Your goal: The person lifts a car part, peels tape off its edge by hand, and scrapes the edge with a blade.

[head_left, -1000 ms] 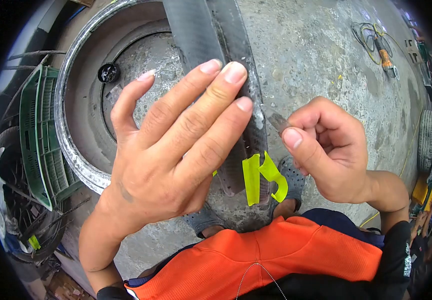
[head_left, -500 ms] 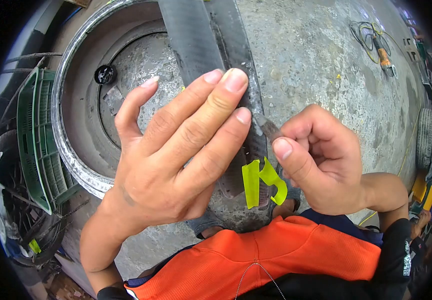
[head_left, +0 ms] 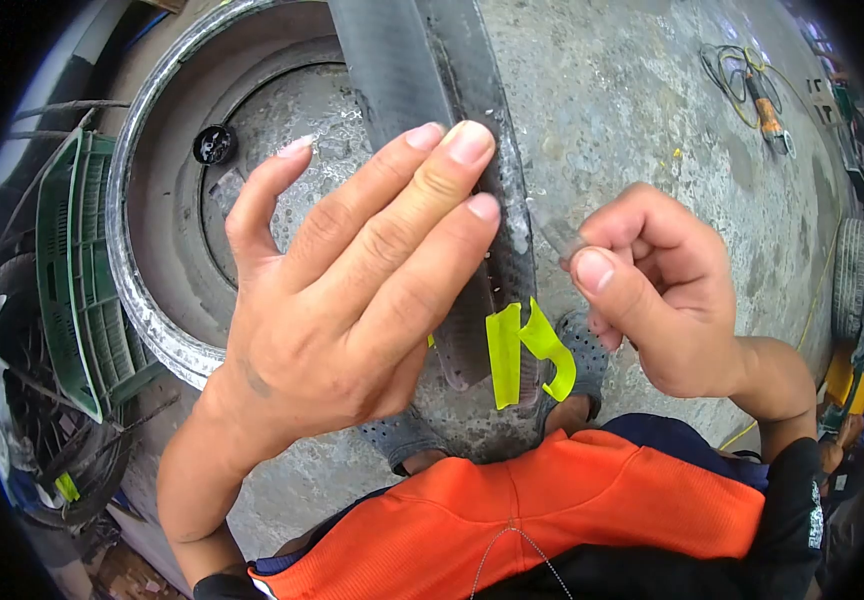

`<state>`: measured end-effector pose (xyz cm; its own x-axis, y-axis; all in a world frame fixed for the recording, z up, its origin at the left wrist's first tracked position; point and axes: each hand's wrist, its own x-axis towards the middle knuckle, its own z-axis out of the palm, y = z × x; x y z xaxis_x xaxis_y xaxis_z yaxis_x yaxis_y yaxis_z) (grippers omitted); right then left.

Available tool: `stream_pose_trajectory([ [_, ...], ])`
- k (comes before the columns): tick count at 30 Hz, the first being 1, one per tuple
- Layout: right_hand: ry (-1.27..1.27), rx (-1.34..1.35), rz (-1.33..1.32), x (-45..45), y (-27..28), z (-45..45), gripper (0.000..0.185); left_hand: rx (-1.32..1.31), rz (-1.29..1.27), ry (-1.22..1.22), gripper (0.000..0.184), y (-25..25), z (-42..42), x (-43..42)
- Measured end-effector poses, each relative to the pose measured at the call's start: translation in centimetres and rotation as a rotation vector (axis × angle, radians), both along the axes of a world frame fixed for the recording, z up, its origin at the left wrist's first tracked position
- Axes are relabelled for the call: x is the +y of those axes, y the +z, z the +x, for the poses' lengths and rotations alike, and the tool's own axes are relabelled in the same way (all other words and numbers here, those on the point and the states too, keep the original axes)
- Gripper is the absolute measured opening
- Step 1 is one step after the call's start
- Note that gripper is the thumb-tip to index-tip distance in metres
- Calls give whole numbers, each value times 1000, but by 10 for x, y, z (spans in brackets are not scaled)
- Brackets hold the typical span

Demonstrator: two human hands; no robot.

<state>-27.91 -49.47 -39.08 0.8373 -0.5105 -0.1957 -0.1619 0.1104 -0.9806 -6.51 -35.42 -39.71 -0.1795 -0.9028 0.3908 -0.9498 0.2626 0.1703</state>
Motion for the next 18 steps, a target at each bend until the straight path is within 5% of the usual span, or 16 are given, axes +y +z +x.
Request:
stream_pose_trajectory([
  [10,16,60,-194,6,5,1,10,-6,33,-9,66,2,-2,-1],
  [16,31,49,-125,6,2,4,10,-5,12,3,66,-1,-4,-3],
  [18,13,35,85,5,1,7,12,-17,18,19,65,0,-6,-3],
])
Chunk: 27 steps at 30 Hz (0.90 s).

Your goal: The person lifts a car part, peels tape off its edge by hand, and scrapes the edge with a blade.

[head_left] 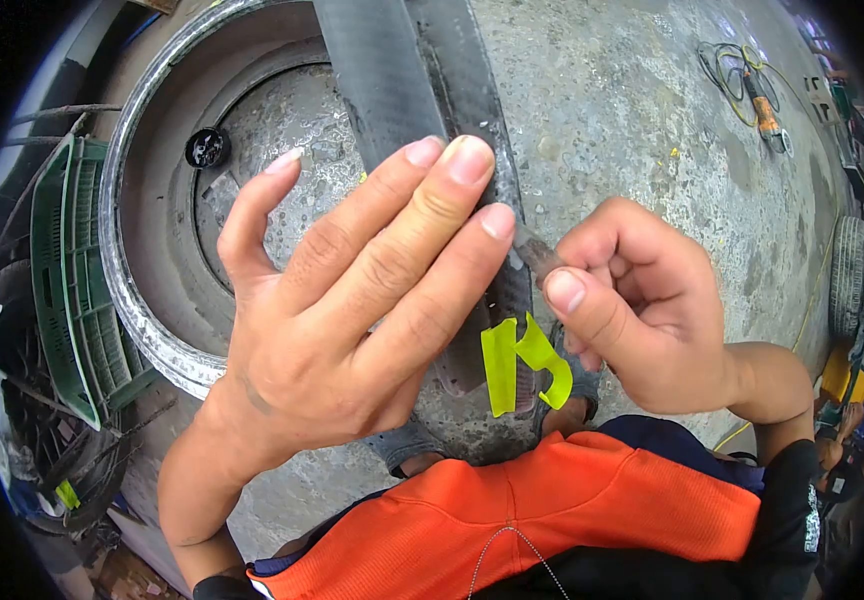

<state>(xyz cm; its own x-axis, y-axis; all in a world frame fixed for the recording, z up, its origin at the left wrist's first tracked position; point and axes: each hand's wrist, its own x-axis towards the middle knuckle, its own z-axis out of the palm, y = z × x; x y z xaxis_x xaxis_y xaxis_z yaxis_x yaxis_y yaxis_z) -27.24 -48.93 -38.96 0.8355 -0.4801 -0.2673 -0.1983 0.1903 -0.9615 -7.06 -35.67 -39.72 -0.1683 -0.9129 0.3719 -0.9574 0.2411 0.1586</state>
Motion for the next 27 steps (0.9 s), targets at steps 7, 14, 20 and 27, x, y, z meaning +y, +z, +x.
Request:
stream_pose_trajectory([
  [7,77,-22,379,-17,3,5,15,-12,3,25,67,3,-3,0],
  [14,48,38,-84,-17,7,-5,12,44,-12,-12,72,1,5,2],
  [20,86,20,-211,-15,6,-7,8,24,13,-11,71,1,3,1],
  [27,61,5,-171,-8,2,-4,9,-7,8,15,67,0,-2,1],
])
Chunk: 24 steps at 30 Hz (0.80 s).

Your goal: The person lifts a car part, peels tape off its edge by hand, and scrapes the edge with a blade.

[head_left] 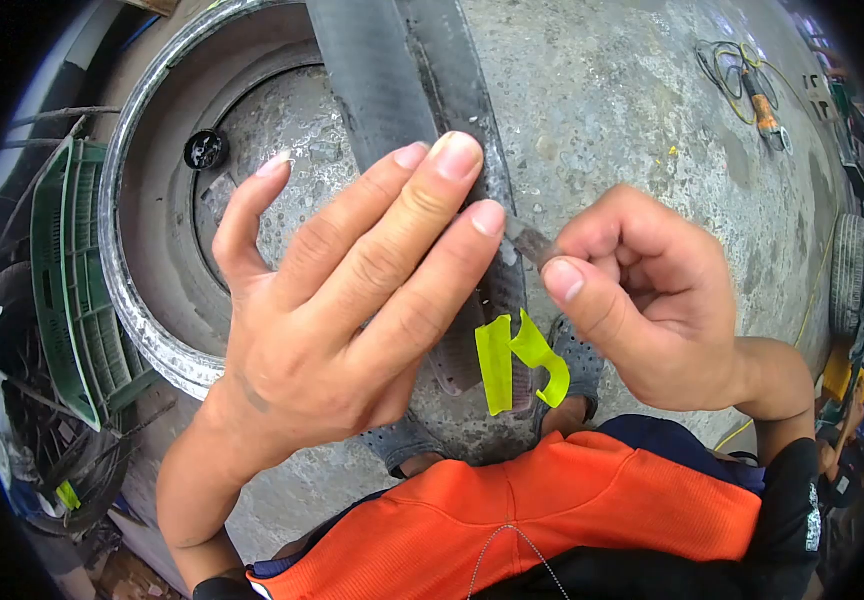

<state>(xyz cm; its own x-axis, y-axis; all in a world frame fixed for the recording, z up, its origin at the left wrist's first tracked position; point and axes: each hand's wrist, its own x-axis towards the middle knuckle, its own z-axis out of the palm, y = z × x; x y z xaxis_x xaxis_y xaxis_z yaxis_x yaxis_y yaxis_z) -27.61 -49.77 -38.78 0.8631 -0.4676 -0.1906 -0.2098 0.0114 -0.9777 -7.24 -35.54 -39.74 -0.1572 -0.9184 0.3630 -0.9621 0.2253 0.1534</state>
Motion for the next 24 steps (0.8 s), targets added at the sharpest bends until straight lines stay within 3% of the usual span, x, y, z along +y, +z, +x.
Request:
stream_pose_trajectory([
  [7,30,12,503,-15,-1,8,15,-4,15,4,70,3,-1,-1],
  [10,28,32,403,-14,0,8,14,25,11,-7,72,2,3,0],
  [12,-7,-22,171,-12,-1,4,14,47,11,-18,73,2,5,1],
  [24,22,21,-191,-5,5,1,7,39,-4,-35,71,-2,6,-1],
])
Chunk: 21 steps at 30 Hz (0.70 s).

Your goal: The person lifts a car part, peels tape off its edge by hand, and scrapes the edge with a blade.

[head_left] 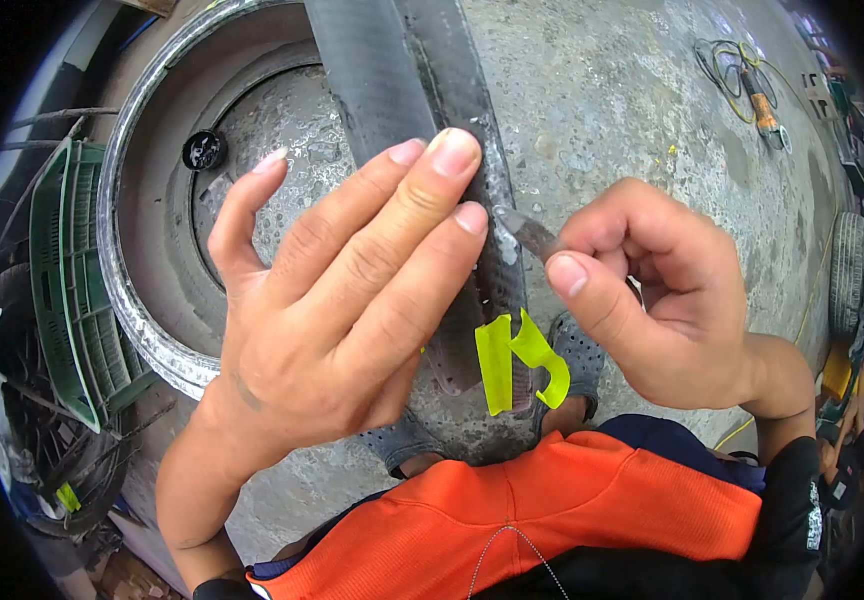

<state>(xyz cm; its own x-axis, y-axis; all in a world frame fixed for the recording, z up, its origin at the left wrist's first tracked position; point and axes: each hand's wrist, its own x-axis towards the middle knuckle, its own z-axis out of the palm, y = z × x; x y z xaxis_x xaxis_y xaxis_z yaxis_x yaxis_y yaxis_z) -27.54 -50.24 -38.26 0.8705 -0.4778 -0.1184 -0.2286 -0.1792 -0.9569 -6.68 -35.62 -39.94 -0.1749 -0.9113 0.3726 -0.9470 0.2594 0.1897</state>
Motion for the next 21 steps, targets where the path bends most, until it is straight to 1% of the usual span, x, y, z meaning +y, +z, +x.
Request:
stream_pose_trajectory([
  [4,8,47,-56,0,4,2,7,-11,-8,5,68,-1,-2,0],
  [6,17,61,158,-2,4,2,8,-18,3,20,69,0,-5,0],
  [7,17,61,158,-1,1,2,8,-22,7,26,70,0,-6,0],
  [9,-22,5,337,1,-6,3,10,-30,2,34,70,-1,-8,1],
  [10,-24,4,335,0,-5,5,10,-32,-3,34,70,0,-9,1],
  [12,-6,13,598,-5,-2,9,12,-31,-2,38,71,2,-9,1],
  [13,-6,10,597,-4,-2,9,12,-31,0,40,71,3,-9,1],
  [15,-46,-11,478,-2,-5,10,14,-23,6,39,72,4,-8,1],
  [16,-46,-12,477,-3,-4,9,14,-13,11,36,74,3,-7,2],
  [18,-16,-5,326,-6,-2,5,12,-13,14,33,75,4,-5,3],
  [19,-14,-2,326,-7,0,3,12,-12,19,28,76,4,-4,3],
  [21,-49,37,116,-10,6,2,10,-22,19,26,76,4,-4,3],
])
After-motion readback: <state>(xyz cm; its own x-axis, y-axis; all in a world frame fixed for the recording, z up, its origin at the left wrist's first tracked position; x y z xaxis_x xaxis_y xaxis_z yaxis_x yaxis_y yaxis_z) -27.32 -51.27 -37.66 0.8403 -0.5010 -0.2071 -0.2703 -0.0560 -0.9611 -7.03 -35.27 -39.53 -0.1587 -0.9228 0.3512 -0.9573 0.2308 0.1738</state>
